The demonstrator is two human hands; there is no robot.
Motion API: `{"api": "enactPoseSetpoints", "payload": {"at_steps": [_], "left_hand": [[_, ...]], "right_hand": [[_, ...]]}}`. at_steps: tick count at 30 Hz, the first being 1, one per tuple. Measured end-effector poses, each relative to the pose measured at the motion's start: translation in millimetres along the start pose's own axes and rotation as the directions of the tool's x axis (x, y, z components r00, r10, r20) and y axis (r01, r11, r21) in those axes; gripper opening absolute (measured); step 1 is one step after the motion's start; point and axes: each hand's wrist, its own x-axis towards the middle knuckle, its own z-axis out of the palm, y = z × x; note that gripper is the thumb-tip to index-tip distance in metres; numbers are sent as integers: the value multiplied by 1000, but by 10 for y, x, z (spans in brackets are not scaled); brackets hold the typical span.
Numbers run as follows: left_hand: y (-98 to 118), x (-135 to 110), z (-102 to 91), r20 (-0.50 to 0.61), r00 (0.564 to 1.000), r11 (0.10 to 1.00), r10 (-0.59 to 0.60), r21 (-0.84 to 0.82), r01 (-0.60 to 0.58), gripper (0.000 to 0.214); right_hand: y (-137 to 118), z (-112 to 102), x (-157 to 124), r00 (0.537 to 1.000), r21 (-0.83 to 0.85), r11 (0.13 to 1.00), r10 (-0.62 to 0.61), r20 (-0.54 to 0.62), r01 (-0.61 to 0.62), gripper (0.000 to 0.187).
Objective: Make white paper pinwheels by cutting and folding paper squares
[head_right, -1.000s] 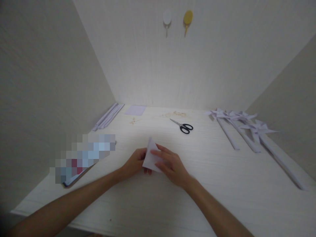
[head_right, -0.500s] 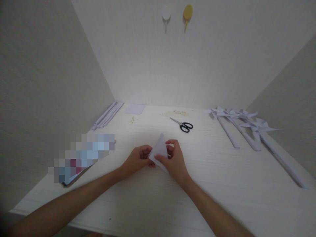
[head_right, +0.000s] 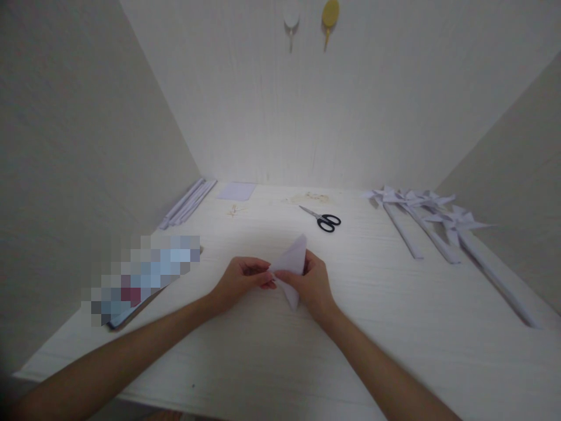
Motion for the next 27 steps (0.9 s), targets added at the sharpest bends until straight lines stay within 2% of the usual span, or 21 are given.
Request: {"api": "enactPoseSetpoints", "payload": {"at_steps": [7, 27], "left_hand": [[-32, 4, 5, -20, 1000, 999, 8, 46, -7, 22], [-14, 1, 11, 7, 1000, 999, -3, 39, 3, 17]], "right_hand": [[47, -9, 17, 998, 8, 999, -48, 26, 48, 41], [36, -18, 17, 998, -17, 999, -27, 48, 28, 41]]}}
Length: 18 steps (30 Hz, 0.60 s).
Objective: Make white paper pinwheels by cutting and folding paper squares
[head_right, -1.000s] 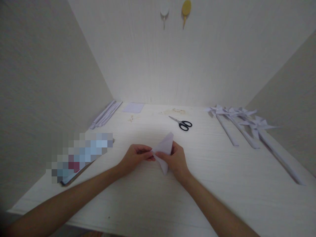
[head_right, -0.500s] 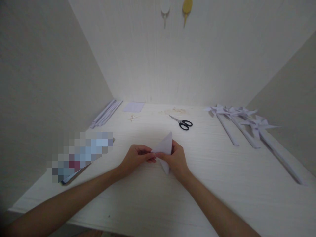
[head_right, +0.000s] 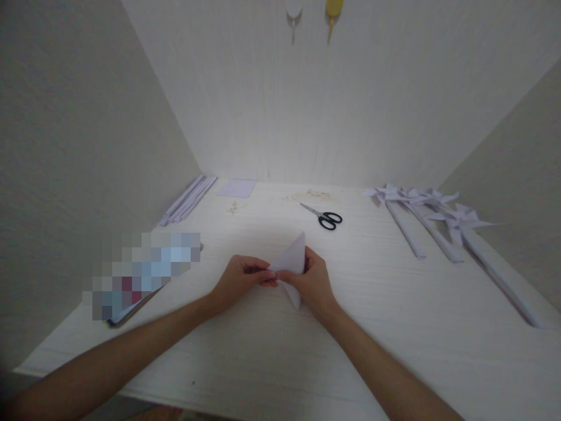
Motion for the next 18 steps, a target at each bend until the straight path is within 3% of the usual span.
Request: {"api": "enactPoseSetpoints", "payload": {"at_steps": [18], "left_hand": [[-4, 0, -1, 10, 1000, 1000, 1, -6, -1, 16]], "right_hand": [[2, 2, 7, 1000, -69, 998, -12, -26, 10, 47]]}}
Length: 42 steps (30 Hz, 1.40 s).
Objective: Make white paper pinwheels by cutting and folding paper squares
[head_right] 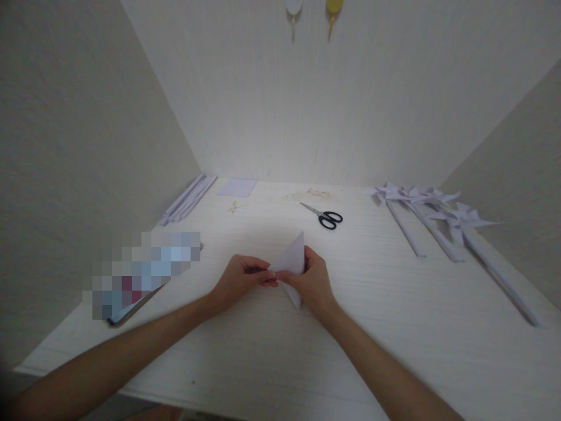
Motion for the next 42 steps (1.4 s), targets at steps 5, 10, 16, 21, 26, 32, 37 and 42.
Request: {"api": "enactPoseSetpoints", "payload": {"at_steps": [5, 10, 16, 21, 26, 32, 37, 42], "left_hand": [[12, -8, 4, 6, 1000, 1000, 1, -5, -1, 13], [9, 0, -5, 23, 1000, 1000, 11, -4, -11, 12], [-8, -1, -6, 14, 1000, 1000, 8, -5, -8, 14], [-14, 5, -7, 26, 1000, 1000, 2, 8, -2, 17], [-18, 6, -15, 30, 999, 1000, 12, 19, -12, 17], [-7, -1, -14, 16, 1000, 1000, -3, 0, 3, 14], [-3, 0, -7, 12, 1000, 1000, -4, -4, 4, 14], [4, 0, -6, 21, 1000, 1000, -1, -4, 1, 13]], "right_hand": [[5, 1, -7, 1000, 2, 1000, -11, 10, 11, 47], [-9, 0, -10, 1000, -5, 1000, -9, 5, 9, 44], [-27, 8, -10, 1000, -8, 1000, -3, -16, 3, 42], [-35, 12, -12, 1000, -12, 1000, -12, -18, 11, 43], [-9, 4, -4, 1000, -37, 999, -26, -8, 26, 43], [-5, 11, -3, 1000, 6, 1000, -16, -6, 16, 45], [-22, 11, -7, 1000, 4, 1000, -17, -7, 17, 43], [-24, 10, -9, 1000, -4, 1000, -17, -3, 17, 42]]}}
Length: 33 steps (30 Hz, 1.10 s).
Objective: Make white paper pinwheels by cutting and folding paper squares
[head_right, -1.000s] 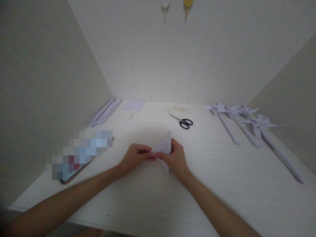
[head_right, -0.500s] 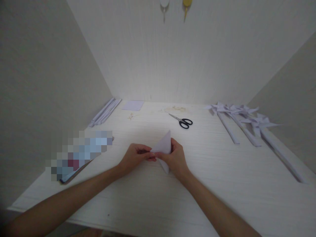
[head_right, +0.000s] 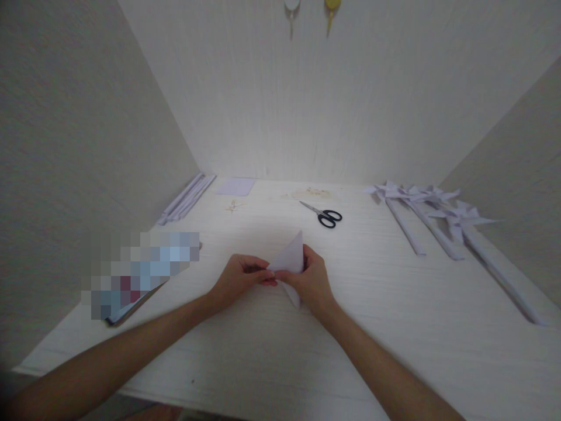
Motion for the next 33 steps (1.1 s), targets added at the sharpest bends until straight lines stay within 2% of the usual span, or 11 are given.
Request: {"api": "enactPoseSetpoints", "payload": {"at_steps": [10, 19, 25, 28, 31, 32, 33], "left_hand": [[-13, 0, 8, -4, 1000, 1000, 11, 22, -11, 15], [29, -13, 31, -58, 998, 996, 8, 88, -3, 16], [41, 17, -11, -16, 999, 999, -46, 22, 47, 16], [64, 50, -34, -49, 993, 994, -106, 11, 106, 13], [71, 106, -56, -57, 984, 984, -168, 44, 170, 10], [65, 127, -62, -59, 983, 981, -177, 67, 180, 10], [57, 147, -68, -59, 982, 977, -180, 109, 186, 10]], "right_hand": [[18, 3, 4, 1000, -15, 1000, 5, -7, -5, 43], [-22, 11, -6, 1000, -40, 999, 1, 2, -1, 39], [-28, 35, -26, 999, 50, 999, 15, 39, -17, 52], [-13, 11, -2, 995, 82, 993, -78, -69, 84, 57], [-9, -92, 44, 939, -105, 958, -282, -199, 266, 33], [-18, -137, 55, 907, -211, 916, -380, -181, 342, 22], [-32, -180, 62, 877, -316, 852, -468, -105, 417, 11]]}}
